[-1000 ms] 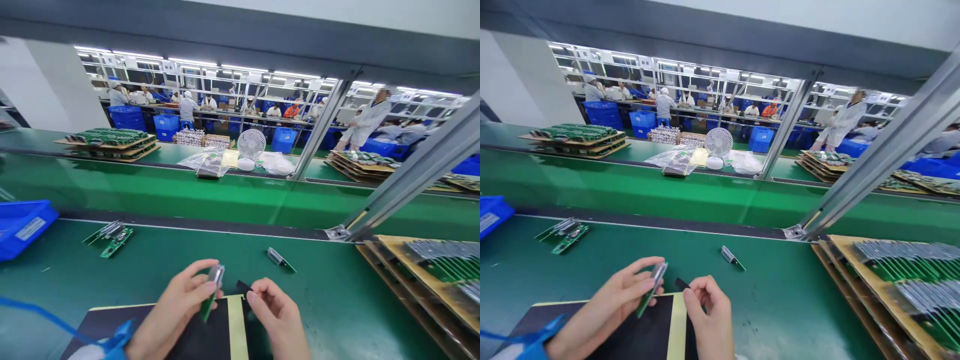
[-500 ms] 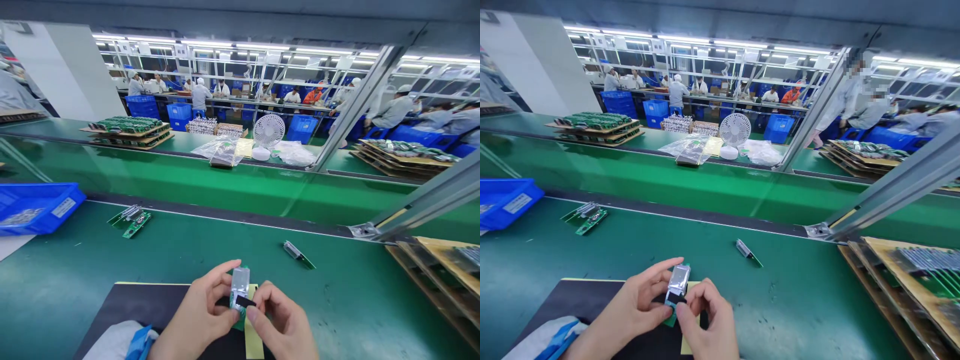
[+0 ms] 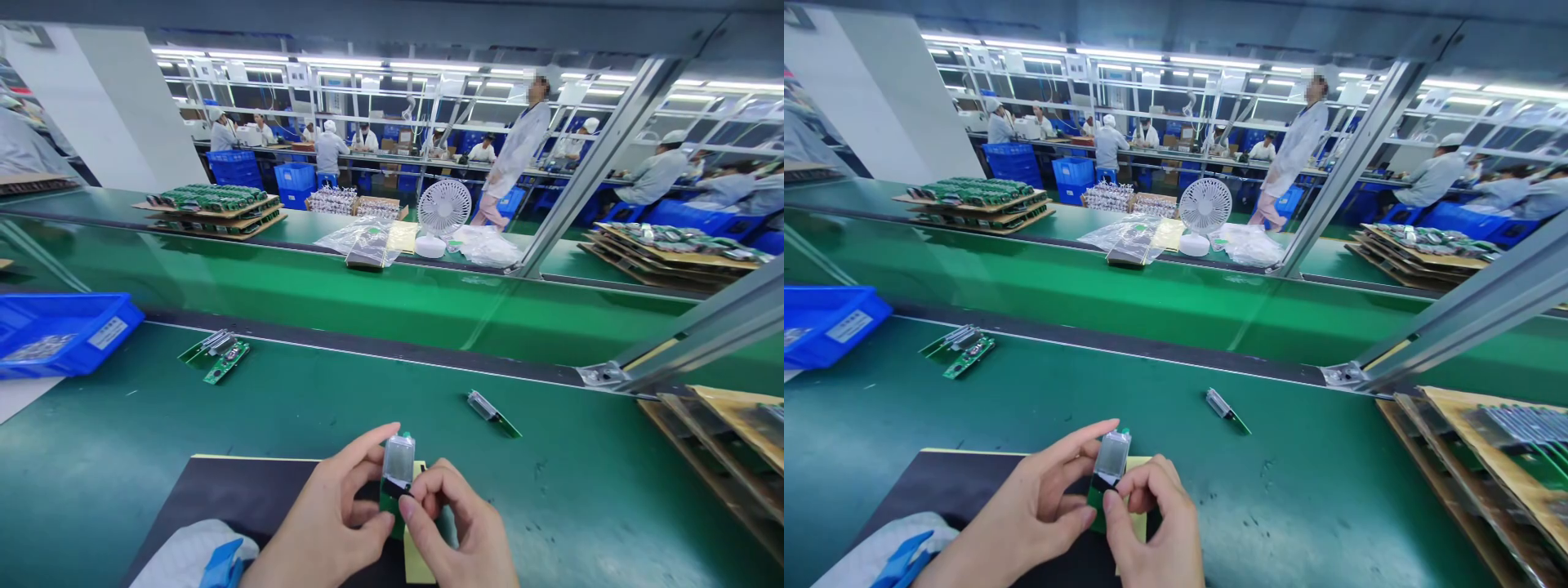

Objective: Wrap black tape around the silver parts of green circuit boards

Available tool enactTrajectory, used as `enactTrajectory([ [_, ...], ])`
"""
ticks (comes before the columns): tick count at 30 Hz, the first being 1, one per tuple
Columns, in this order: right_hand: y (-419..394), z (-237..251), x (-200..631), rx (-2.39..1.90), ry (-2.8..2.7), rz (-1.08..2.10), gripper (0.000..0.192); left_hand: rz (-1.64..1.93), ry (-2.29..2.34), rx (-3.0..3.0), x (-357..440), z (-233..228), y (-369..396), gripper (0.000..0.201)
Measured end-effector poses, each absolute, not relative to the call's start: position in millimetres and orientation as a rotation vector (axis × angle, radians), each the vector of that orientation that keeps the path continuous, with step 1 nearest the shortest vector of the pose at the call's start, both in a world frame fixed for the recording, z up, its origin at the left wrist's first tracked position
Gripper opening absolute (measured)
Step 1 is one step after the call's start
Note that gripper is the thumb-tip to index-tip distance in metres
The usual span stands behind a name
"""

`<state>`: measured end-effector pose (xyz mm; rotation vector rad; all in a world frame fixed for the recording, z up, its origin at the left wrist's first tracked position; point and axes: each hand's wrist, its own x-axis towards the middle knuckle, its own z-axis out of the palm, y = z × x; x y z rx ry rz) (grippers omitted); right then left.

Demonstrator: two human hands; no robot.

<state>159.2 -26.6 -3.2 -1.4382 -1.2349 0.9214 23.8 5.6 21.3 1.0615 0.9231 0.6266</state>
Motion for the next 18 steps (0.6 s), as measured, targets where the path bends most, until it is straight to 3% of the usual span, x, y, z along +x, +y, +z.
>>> enactTrajectory([
  [18,-28.4,-2.8,151.9,-1.467,-1.285,0.75,0.017,0.756,0.983,1.05,24.4,24.3,1.2,0.043],
])
